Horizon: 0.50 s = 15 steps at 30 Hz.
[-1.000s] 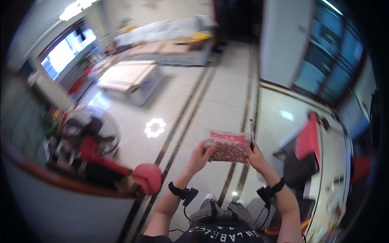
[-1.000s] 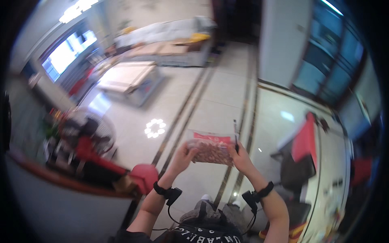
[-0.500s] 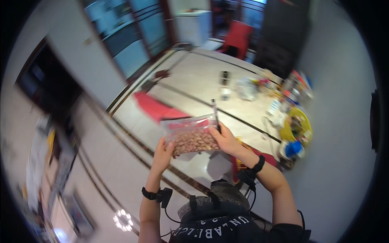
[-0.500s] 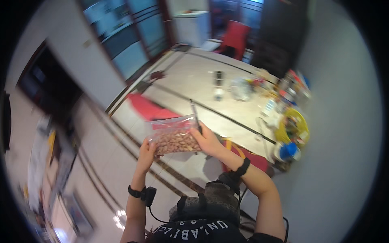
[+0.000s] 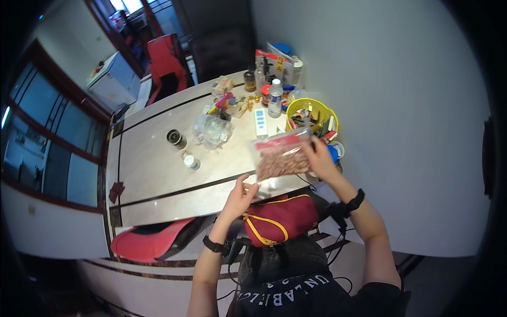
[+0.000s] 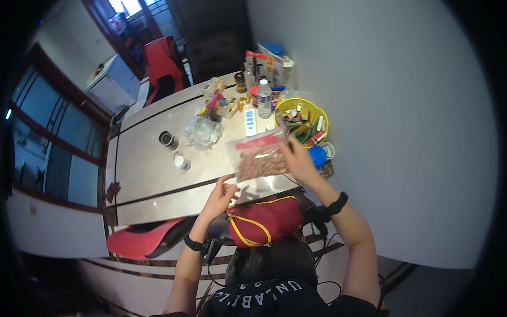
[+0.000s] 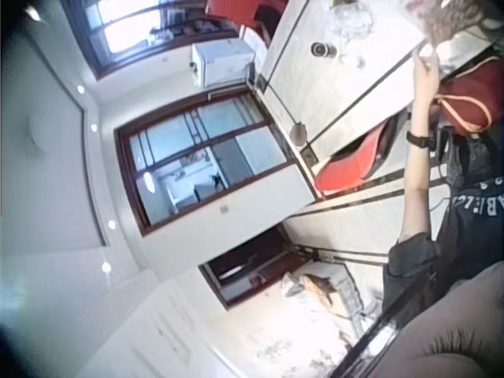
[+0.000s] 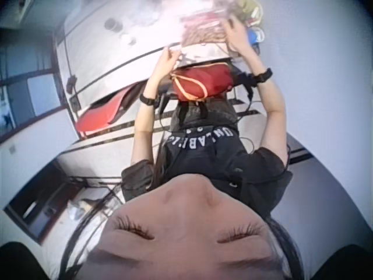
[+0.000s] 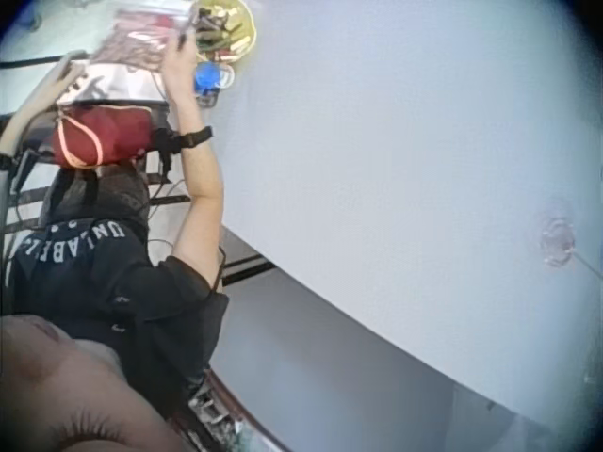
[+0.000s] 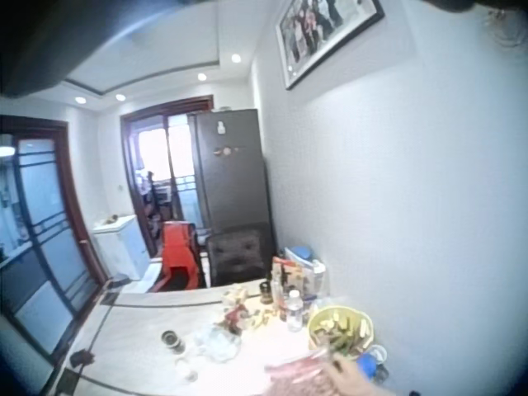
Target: The person clears a cluttered dining table by moving various items into a yellow basket and wiping the surface with a cloth. They handle a bowl, a plastic bag, a remote control, and several small containers before wiping the table.
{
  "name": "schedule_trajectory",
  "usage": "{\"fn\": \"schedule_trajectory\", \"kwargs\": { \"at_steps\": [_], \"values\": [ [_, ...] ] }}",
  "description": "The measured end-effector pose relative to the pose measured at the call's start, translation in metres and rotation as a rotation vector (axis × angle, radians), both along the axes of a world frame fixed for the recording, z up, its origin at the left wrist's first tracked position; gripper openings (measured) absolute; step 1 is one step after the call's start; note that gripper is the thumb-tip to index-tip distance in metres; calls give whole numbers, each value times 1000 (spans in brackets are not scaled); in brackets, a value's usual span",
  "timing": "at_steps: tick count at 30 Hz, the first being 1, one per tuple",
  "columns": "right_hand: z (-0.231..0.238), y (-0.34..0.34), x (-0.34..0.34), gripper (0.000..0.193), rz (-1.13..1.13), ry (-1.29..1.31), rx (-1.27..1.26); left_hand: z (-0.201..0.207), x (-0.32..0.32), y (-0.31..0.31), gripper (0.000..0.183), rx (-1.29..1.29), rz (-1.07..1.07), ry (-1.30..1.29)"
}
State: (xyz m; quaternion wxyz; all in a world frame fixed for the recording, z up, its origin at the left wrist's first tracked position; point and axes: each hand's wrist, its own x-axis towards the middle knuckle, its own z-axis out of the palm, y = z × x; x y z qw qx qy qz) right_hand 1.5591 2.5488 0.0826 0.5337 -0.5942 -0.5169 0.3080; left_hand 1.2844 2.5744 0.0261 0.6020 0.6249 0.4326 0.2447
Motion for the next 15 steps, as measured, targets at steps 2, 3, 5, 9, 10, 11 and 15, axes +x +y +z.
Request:
{"fn": "schedule_trajectory", "kwargs": {
  "at_steps": [2,3,5,9,10,11,15],
  "values": [
    [16,1,38,27,-175,-80,-40,6,17,24,51,90,-112,67],
    [26,3,59,28,-253,-123,-163,9,28,38,51,114,-161,109],
    [44,13,95,26,-345,-322,26,14,52,64,47,200,-243,83],
    [62,37,144,23,-528,-577,76,17,125,111,37,408,-348,36],
    [64,45,154,24,-569,-656,24,17,149,124,37,480,-382,10],
    [63,56,162,24,-567,-636,6,15,176,136,36,544,-417,5],
    [51,92,187,28,-582,-652,-17,-10,289,169,33,458,-472,-91]
  ]
}}
